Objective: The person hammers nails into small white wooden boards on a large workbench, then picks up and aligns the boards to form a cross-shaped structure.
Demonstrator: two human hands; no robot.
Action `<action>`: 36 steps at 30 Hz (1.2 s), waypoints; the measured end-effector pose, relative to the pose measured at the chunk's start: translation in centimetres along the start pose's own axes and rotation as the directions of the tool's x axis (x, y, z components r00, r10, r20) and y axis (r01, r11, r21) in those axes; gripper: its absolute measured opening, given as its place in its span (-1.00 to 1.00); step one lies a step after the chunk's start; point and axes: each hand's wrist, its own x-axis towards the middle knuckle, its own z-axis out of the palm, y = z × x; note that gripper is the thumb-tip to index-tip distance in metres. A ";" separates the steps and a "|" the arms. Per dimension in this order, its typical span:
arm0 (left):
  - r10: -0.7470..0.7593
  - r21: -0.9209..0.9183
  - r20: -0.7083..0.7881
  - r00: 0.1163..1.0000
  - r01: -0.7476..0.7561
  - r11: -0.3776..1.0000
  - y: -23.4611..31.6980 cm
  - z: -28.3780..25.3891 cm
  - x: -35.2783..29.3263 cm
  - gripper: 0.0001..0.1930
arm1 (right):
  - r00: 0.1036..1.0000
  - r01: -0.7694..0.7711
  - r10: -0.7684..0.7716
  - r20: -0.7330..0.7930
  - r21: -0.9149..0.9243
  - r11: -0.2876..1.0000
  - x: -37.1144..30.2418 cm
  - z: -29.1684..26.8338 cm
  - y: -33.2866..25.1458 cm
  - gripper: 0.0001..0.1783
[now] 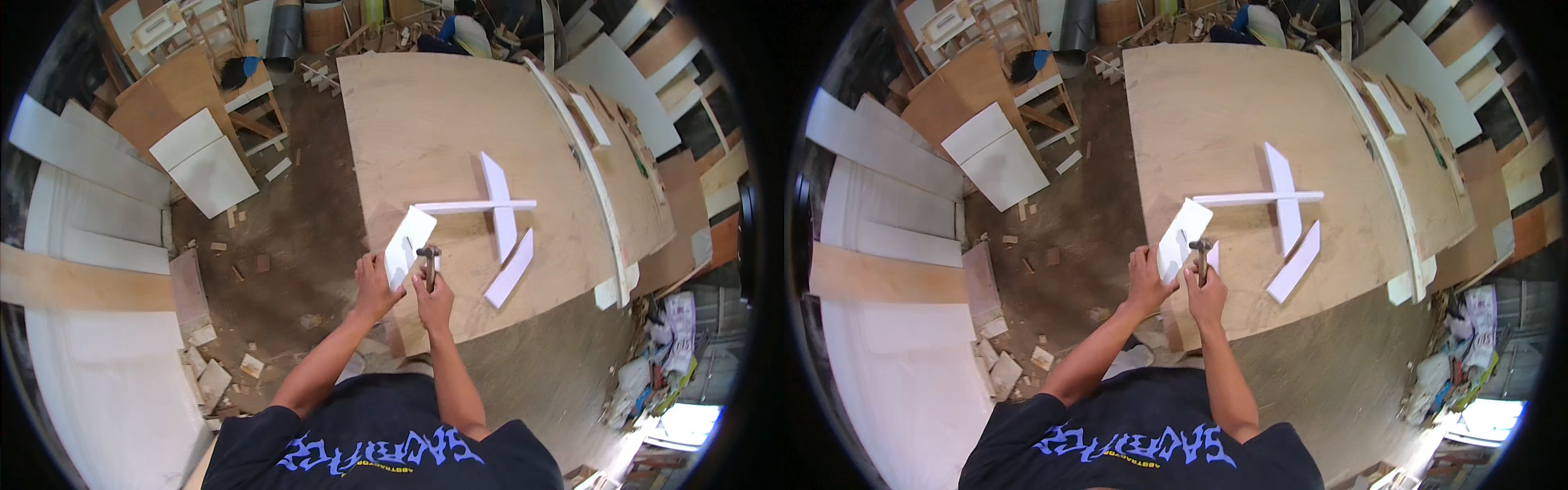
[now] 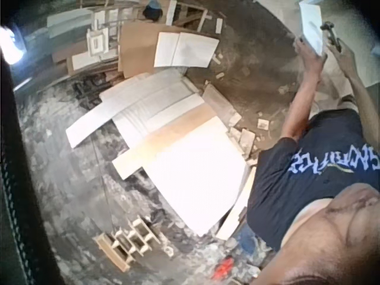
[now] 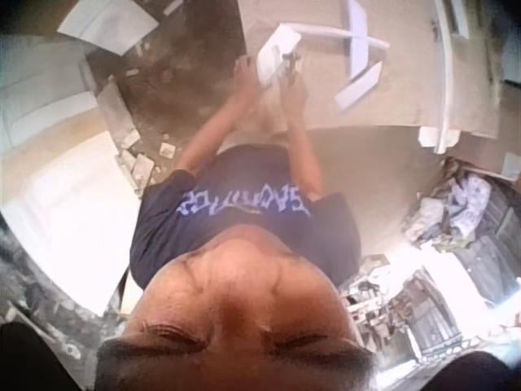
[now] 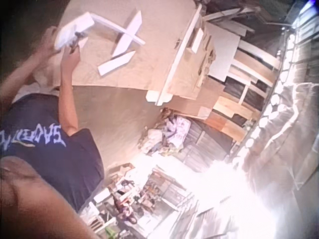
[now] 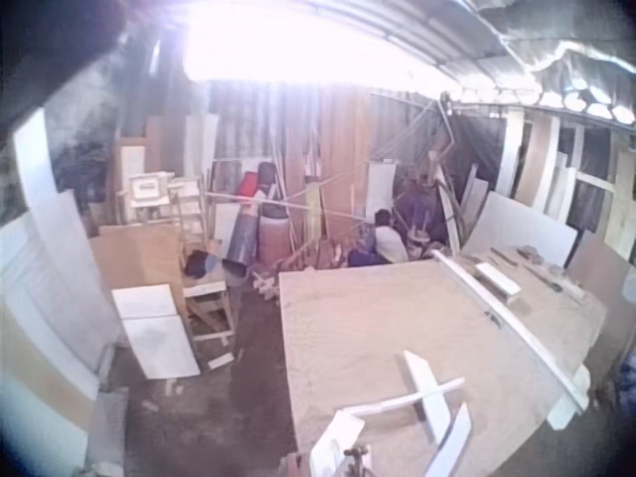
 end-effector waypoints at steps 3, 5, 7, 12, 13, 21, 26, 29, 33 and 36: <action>0.023 0.036 0.013 1.000 -0.024 0.999 -3.0 -4.2 1.3 -0.04 | 1.000 -0.029 0.028 0.013 0.043 0.999 -1.4 3.4 -2.8 -0.60; 0.024 0.054 0.006 1.000 -0.024 0.998 -4.4 -5.8 2.3 -0.05 | 0.998 -0.048 0.047 0.033 0.034 0.998 -1.8 5.3 -4.2 -0.60; 0.002 0.086 0.012 1.000 -0.003 0.996 -5.7 -6.8 3.5 -0.05 | 0.996 -0.067 0.065 0.056 0.024 0.997 -2.0 6.4 -4.9 -0.60; 0.066 0.080 0.042 0.997 -0.070 0.994 -7.8 -8.3 7.6 -0.03 | 0.994 -0.101 0.100 0.039 0.002 0.995 -2.1 9.0 -6.2 -0.62; 0.081 0.087 0.047 0.996 -0.085 0.993 -8.0 -8.5 8.6 -0.02 | 0.996 -0.083 0.083 0.022 0.010 0.996 -2.1 9.3 -6.4 -0.62; 0.131 0.060 0.192 0.973 -0.145 0.988 -11.2 -6.8 19.5 0.00 | 0.982 -0.161 0.164 -0.089 0.047 0.986 3.5 13.0 -6.6 -0.63; 0.198 0.006 0.273 0.941 -0.207 0.978 -12.9 -3.6 30.6 0.02 | 0.972 -0.187 0.188 -0.139 0.020 0.982 12.7 16.0 -6.7 -0.63; 0.236 0.007 0.308 0.921 -0.251 0.968 -13.9 -2.3 36.3 0.02 | 0.951 -0.263 0.269 -0.151 0.057 0.963 17.5 18.3 -7.2 -0.63; 0.279 -0.029 0.348 0.895 -0.287 0.958 -14.8 0.4 44.4 0.01 | 0.927 -0.216 0.214 -0.308 0.030 0.976 25.6 21.0 -6.7 -0.68; 0.258 -0.033 0.405 0.877 -0.268 0.963 -15.7 1.7 48.9 0.01 | 0.897 -0.290 0.280 -0.342 0.025 0.957 30.0 22.8 -6.6 -0.70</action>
